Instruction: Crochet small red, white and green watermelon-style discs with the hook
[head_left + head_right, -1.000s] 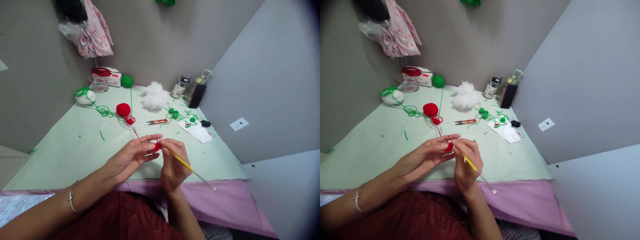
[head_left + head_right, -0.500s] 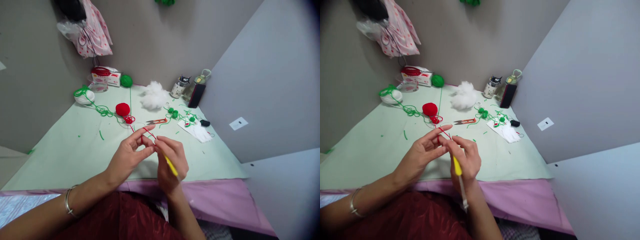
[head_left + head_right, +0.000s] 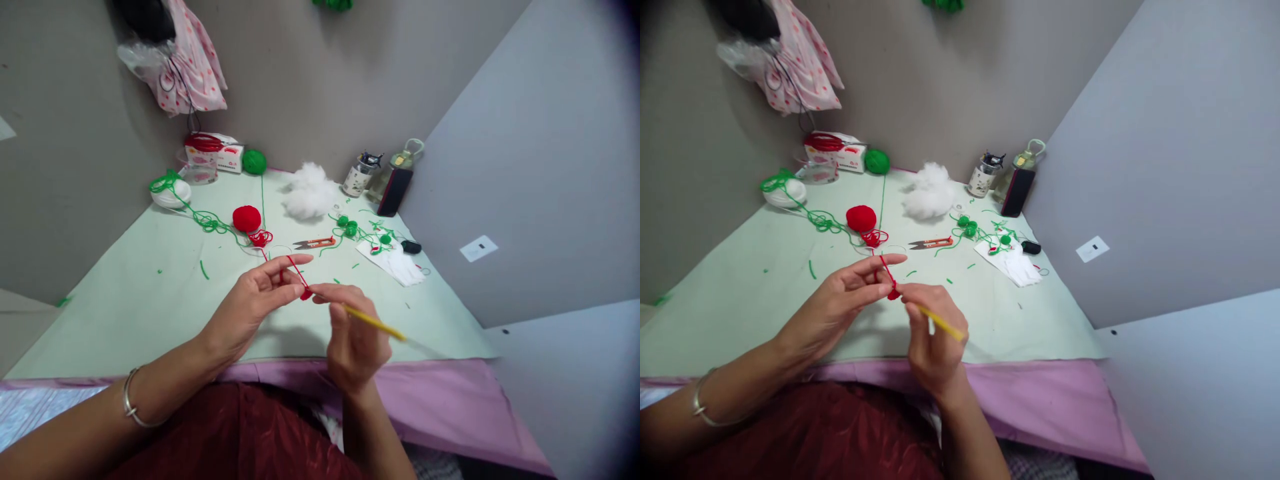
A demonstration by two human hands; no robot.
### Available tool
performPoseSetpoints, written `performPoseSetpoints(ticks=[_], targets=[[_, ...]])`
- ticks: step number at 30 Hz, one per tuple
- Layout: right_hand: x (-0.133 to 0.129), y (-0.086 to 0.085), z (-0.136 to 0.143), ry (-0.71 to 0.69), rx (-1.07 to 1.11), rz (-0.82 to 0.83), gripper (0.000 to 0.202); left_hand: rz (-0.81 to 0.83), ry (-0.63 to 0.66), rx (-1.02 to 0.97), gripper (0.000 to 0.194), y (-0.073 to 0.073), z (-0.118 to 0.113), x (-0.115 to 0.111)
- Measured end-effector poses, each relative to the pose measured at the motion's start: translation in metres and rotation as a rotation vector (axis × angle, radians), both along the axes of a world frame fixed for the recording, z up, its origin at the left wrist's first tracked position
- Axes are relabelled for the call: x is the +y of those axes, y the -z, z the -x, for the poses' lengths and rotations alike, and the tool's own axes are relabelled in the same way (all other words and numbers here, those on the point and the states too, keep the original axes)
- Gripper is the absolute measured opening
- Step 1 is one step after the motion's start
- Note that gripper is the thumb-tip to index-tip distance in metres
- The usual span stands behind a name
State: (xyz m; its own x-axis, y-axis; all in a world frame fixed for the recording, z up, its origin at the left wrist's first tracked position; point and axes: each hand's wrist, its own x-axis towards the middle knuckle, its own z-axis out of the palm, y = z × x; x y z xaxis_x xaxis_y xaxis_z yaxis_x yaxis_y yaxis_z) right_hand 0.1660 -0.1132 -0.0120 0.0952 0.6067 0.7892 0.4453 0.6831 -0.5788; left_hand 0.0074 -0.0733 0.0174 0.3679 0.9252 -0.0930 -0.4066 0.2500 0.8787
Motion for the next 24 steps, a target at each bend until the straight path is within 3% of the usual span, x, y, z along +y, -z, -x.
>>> performPoseSetpoints(ticks=[3,5,7,11,16,18,24], targets=[[0.000,0.011,0.003,0.164,-0.310,-0.202,0.039,0.040,-0.020,-0.039,0.045,0.001,-0.003,-0.003],[0.001,0.016,0.004,0.246,-0.376,-0.238,0.043,0.118,0.040,-0.078,0.044,0.002,-0.003,-0.002],[0.001,0.016,0.004,0.235,-0.307,-0.191,0.040,0.182,0.101,-0.108,0.042,0.003,-0.002,0.000],[0.000,0.004,0.001,0.095,0.096,-0.035,0.023,0.176,0.123,-0.089,0.040,0.001,0.004,0.005],[0.004,-0.007,-0.002,-0.204,0.508,0.188,0.018,0.071,0.128,-0.034,0.034,-0.003,0.006,0.003],[0.006,-0.007,-0.001,-0.255,0.504,0.192,0.017,0.017,0.116,-0.020,0.032,-0.001,0.003,0.001],[0.005,-0.004,0.006,-0.099,0.316,0.119,0.019,-0.077,0.081,0.012,0.025,0.007,-0.002,-0.001]])
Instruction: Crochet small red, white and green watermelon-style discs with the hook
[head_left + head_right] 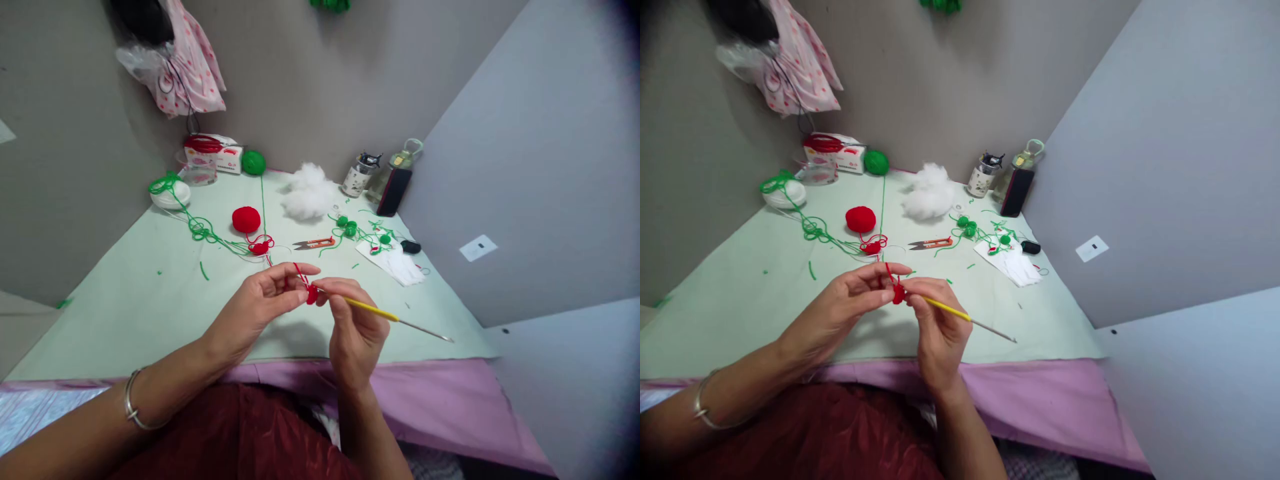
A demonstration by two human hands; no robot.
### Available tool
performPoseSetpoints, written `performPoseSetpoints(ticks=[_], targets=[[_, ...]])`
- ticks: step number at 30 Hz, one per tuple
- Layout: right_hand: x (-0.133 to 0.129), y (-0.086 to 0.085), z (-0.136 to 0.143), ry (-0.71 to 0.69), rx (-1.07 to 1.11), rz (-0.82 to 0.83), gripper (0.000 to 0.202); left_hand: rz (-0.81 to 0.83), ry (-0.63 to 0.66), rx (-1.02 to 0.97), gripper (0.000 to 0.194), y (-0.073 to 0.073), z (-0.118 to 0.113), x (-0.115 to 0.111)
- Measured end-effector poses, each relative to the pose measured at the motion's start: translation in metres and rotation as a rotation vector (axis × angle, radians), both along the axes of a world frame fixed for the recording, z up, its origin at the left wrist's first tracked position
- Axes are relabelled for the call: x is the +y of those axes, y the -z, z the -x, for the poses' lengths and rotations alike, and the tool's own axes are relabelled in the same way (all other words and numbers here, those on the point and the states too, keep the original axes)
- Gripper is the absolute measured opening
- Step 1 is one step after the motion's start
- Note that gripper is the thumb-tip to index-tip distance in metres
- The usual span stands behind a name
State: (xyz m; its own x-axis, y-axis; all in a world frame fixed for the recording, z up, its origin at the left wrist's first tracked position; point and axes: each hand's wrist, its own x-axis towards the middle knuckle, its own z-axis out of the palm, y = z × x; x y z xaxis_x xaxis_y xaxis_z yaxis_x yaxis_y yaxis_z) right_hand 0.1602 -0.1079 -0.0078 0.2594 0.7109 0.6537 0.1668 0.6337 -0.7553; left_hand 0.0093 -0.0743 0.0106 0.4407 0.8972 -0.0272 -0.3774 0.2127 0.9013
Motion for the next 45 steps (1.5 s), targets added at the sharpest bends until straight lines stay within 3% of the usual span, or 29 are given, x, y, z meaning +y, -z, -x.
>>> performPoseSetpoints(ticks=[3,7,9,14,22,28,30,32,34,36,39,41,45], targets=[[-0.002,0.005,0.003,0.079,-0.091,-0.008,0.021,0.025,-0.044,-0.028,0.027,-0.001,-0.002,-0.001],[-0.003,0.016,0.006,0.329,-0.438,-0.231,0.034,0.153,-0.026,-0.110,0.039,-0.001,-0.006,-0.004],[-0.003,0.018,0.007,0.367,-0.441,-0.272,0.037,0.237,0.016,-0.145,0.042,-0.001,-0.008,-0.004],[-0.003,0.009,0.003,0.185,-0.112,-0.095,0.025,0.288,0.043,-0.184,0.038,0.000,-0.004,0.000],[-0.003,0.005,0.000,0.067,0.156,0.026,0.016,0.259,0.011,-0.111,0.034,-0.001,0.003,0.006],[-0.001,0.002,-0.001,-0.069,0.233,0.109,0.016,0.069,-0.100,-0.055,0.034,0.000,-0.002,0.000],[-0.001,0.007,0.001,0.001,0.083,0.070,0.017,0.006,-0.144,-0.043,0.042,0.002,-0.005,-0.004],[-0.001,0.015,0.005,0.177,-0.166,-0.037,0.023,0.009,-0.149,-0.052,0.048,0.003,-0.008,-0.007],[0.000,0.024,0.007,0.359,-0.395,-0.193,0.034,0.092,-0.105,-0.089,0.046,0.003,-0.009,-0.007],[0.001,0.028,0.008,0.434,-0.479,-0.299,0.040,0.211,-0.014,-0.144,0.040,0.003,-0.008,-0.005],[0.002,0.023,0.003,0.354,-0.326,-0.213,0.030,0.322,0.079,-0.215,0.026,0.002,-0.004,0.001],[0.003,0.014,-0.001,0.254,-0.116,-0.068,0.019,0.326,0.055,-0.230,0.022,0.001,0.000,0.006],[0.003,0.001,-0.008,0.024,0.202,0.119,0.018,0.221,-0.021,-0.134,0.035,-0.001,0.002,0.008]])
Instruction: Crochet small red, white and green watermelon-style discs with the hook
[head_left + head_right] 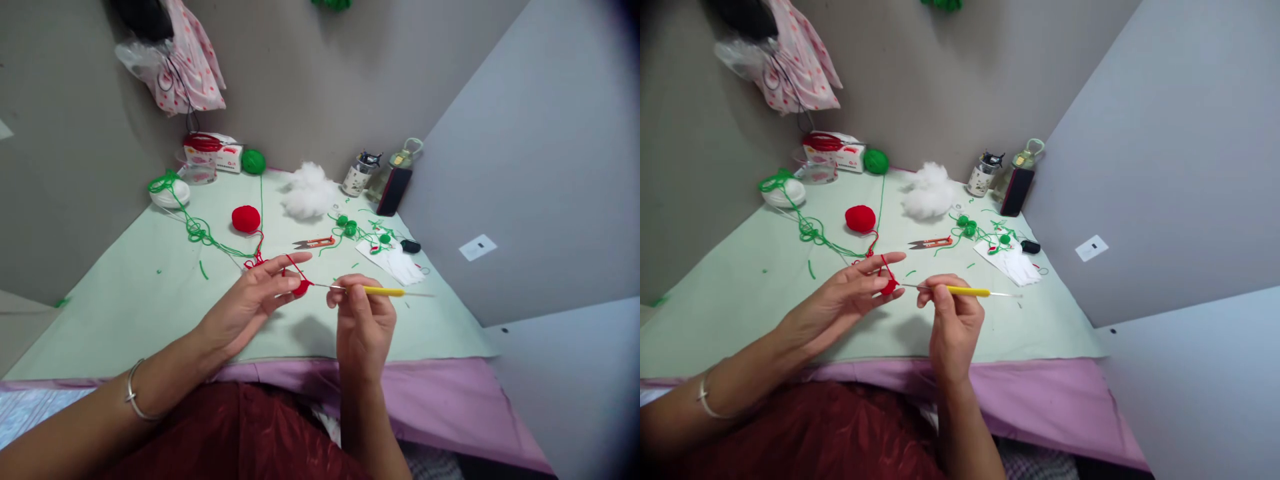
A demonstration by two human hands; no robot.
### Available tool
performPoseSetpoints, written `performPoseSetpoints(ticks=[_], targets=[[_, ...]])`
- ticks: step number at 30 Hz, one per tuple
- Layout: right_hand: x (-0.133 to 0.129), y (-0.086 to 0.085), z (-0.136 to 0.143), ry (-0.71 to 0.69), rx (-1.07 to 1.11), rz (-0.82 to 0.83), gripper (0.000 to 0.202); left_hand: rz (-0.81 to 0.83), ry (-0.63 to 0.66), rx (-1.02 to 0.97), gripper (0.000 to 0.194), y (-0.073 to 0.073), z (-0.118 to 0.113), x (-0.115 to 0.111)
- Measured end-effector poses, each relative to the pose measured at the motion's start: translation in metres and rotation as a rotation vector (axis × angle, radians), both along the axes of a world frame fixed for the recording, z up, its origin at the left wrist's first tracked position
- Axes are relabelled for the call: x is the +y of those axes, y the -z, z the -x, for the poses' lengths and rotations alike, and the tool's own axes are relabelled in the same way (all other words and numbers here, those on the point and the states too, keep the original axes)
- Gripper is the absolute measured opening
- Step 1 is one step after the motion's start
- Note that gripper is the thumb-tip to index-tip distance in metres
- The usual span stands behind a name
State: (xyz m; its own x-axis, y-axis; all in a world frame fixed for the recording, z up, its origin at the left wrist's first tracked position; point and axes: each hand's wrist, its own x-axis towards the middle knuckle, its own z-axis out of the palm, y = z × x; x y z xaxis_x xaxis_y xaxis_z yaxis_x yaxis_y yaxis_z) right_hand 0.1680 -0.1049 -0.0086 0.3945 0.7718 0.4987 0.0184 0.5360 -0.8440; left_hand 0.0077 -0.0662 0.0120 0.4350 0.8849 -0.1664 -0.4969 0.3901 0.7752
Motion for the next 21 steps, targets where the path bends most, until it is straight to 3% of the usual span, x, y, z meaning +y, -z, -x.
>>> performPoseSetpoints(ticks=[2,5,7,9,12,15,18,21], targets=[[-0.001,0.001,0.002,-0.008,-0.105,-0.014,0.016,-0.109,-0.053,0.076,0.043,0.001,-0.002,-0.004],[-0.002,0.009,0.009,0.197,-0.499,-0.182,0.024,-0.204,-0.109,0.121,0.050,0.003,-0.007,-0.011],[-0.002,0.012,0.013,0.317,-0.607,-0.299,0.035,-0.165,-0.089,0.102,0.051,0.003,-0.008,-0.013],[-0.002,0.012,0.014,0.279,-0.520,-0.284,0.035,-0.084,-0.028,0.060,0.047,0.001,-0.007,-0.011],[-0.001,0.005,0.009,0.071,-0.240,-0.127,0.021,0.000,0.064,0.013,0.040,-0.004,-0.004,-0.006],[-0.001,-0.002,0.002,-0.066,-0.081,-0.035,0.018,-0.023,0.057,0.037,0.036,-0.007,-0.002,-0.004],[-0.006,-0.002,0.000,-0.027,-0.219,-0.063,0.020,-0.120,-0.026,0.100,0.032,-0.006,-0.001,-0.004],[-0.010,0.004,0.001,0.106,-0.591,-0.226,0.029,-0.180,-0.088,0.111,0.031,-0.002,-0.002,-0.005]])
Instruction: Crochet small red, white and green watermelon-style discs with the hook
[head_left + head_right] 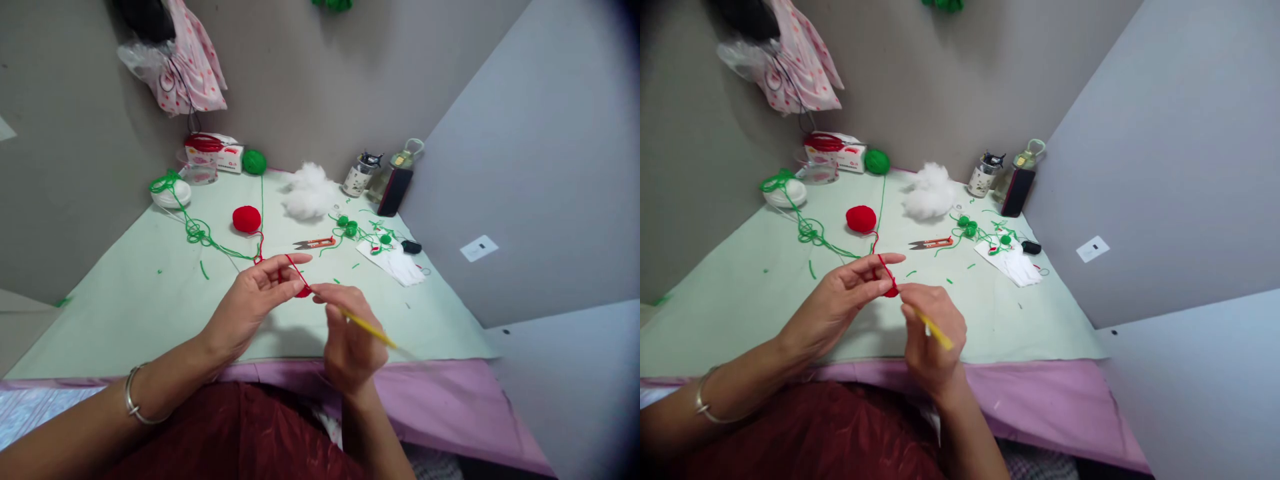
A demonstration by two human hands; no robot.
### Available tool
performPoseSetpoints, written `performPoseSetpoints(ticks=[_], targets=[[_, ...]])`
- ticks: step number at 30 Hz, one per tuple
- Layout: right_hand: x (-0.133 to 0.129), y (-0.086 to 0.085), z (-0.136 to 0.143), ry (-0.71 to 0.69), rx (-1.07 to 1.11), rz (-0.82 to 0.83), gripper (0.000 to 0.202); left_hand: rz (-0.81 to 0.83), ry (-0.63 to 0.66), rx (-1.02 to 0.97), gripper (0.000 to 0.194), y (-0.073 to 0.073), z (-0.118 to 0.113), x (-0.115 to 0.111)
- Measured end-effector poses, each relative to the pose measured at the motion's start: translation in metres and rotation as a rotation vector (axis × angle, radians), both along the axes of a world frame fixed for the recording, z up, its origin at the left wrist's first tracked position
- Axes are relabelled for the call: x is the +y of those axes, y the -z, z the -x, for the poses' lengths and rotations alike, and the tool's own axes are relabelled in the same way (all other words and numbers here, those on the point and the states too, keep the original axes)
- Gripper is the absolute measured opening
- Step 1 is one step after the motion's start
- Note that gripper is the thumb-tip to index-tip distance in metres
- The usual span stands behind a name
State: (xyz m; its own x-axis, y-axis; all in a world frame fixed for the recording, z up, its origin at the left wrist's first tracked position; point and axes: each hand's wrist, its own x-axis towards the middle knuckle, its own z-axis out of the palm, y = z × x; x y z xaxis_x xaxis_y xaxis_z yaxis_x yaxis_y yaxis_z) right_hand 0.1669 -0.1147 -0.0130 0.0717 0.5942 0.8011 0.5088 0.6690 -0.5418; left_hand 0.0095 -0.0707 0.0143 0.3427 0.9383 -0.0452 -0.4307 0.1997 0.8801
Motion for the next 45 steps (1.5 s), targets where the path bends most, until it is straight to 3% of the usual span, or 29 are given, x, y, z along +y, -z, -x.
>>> performPoseSetpoints(ticks=[3,7,11,18,25,32,37,40,45], targets=[[0.000,0.009,0.003,0.157,-0.292,-0.179,0.044,0.056,0.002,-0.049,0.036,0.002,-0.001,-0.002],[0.006,0.024,0.006,0.256,-0.308,-0.227,0.053,0.236,0.124,-0.162,0.039,0.002,-0.003,-0.005],[0.007,0.030,0.006,0.221,-0.169,-0.238,0.049,0.302,0.185,-0.239,0.037,0.004,-0.004,-0.006],[0.006,0.006,-0.001,-0.065,0.215,0.056,0.022,0.318,0.189,-0.185,0.034,0.002,0.001,-0.001],[0.007,0.000,-0.004,-0.252,0.513,0.222,0.016,0.099,0.059,-0.034,0.034,-0.001,0.002,-0.003],[0.006,0.001,0.008,-0.015,0.266,0.100,0.021,0.042,0.076,-0.022,0.030,0.005,-0.009,-0.009],[0.006,0.011,0.009,0.054,0.094,0.000,0.029,0.103,0.006,-0.080,0.038,0.006,-0.010,-0.009],[0.006,0.018,0.008,0.140,-0.051,-0.103,0.038,0.205,0.057,-0.153,0.038,0.007,-0.011,-0.008],[0.006,0.011,0.006,-0.001,0.303,0.063,0.024,0.307,0.106,-0.197,0.033,0.005,-0.006,-0.003]])
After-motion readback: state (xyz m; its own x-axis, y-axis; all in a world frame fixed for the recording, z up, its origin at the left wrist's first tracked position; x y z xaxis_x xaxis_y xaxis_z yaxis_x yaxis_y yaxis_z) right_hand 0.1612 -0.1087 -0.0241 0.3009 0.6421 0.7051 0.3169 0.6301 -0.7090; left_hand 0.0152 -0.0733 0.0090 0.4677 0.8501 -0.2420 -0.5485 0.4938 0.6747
